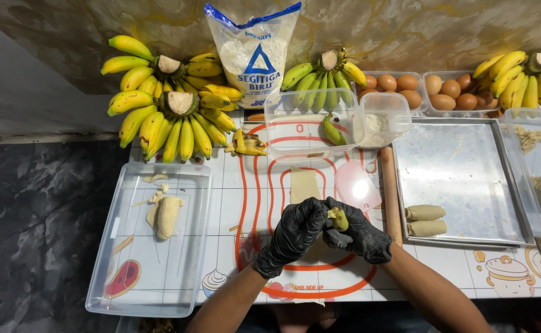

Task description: Rolling out and shaping pastry dough on a silicone mat using a rolling pin and hands.

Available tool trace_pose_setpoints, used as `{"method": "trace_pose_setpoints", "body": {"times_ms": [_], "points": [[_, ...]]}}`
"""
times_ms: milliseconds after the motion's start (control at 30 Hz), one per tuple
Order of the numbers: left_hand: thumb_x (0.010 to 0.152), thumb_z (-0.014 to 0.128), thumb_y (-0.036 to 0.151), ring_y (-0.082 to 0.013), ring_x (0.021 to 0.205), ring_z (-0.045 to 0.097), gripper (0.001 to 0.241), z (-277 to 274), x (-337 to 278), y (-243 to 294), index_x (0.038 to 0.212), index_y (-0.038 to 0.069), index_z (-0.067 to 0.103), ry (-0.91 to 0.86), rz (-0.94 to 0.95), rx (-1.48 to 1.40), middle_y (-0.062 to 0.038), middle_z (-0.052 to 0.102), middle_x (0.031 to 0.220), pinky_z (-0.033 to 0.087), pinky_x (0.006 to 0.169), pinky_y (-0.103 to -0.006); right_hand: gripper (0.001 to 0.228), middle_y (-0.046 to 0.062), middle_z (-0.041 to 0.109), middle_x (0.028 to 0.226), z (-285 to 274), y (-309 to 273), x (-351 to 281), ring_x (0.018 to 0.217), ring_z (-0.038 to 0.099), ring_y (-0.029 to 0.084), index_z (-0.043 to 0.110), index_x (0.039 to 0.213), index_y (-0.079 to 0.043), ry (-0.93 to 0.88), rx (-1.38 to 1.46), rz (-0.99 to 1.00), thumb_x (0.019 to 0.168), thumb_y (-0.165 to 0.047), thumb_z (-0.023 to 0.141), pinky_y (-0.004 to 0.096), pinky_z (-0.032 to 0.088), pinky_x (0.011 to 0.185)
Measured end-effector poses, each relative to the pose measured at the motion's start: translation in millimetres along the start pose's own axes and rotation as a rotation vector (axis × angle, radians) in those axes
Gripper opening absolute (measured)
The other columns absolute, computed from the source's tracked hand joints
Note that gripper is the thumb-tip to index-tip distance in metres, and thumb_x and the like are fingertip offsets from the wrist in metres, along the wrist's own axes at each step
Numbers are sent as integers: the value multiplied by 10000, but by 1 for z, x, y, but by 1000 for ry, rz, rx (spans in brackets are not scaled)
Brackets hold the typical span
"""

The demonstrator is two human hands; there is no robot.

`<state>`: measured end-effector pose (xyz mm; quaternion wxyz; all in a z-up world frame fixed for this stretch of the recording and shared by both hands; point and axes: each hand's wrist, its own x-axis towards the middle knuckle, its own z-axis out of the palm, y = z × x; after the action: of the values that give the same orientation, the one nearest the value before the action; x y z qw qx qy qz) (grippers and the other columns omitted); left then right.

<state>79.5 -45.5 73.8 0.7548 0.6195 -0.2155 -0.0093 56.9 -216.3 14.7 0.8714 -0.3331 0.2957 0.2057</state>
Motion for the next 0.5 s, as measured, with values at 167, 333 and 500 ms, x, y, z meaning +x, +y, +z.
{"method": "trace_pose_setpoints", "body": {"times_ms": [167, 333, 500], "points": [[992, 599, 96, -99, 515, 529, 270, -1, 3, -4, 723, 78, 606, -46, -40, -58, -35, 512, 498, 514, 546, -273, 362, 268, 715, 754, -8, 3, 7, 462, 622, 257, 721, 982, 97, -43, 24, 14, 962, -261, 671, 244, 438, 418], [1005, 585, 84, -107, 388, 491, 332, 1, 2, 1, 676, 102, 548, -61, -103, -146, -11, 463, 418, 479, 488, -232, 416, 274, 718, 788, -15, 3, 14, 480, 625, 277, 710, 1041, 78, -107, 59, 19, 978, -324, 625, 263, 451, 435], [1011, 587, 18, -160, 371, 486, 265, 3, -11, -27, 751, 57, 552, 2, -174, -392, -104, 489, 484, 446, 411, -250, 495, 281, 722, 833, -20, 3, 20, 504, 629, 305, 696, 1119, 53, -201, 110, 23, 1000, -409, 565, 289, 467, 458]]}}
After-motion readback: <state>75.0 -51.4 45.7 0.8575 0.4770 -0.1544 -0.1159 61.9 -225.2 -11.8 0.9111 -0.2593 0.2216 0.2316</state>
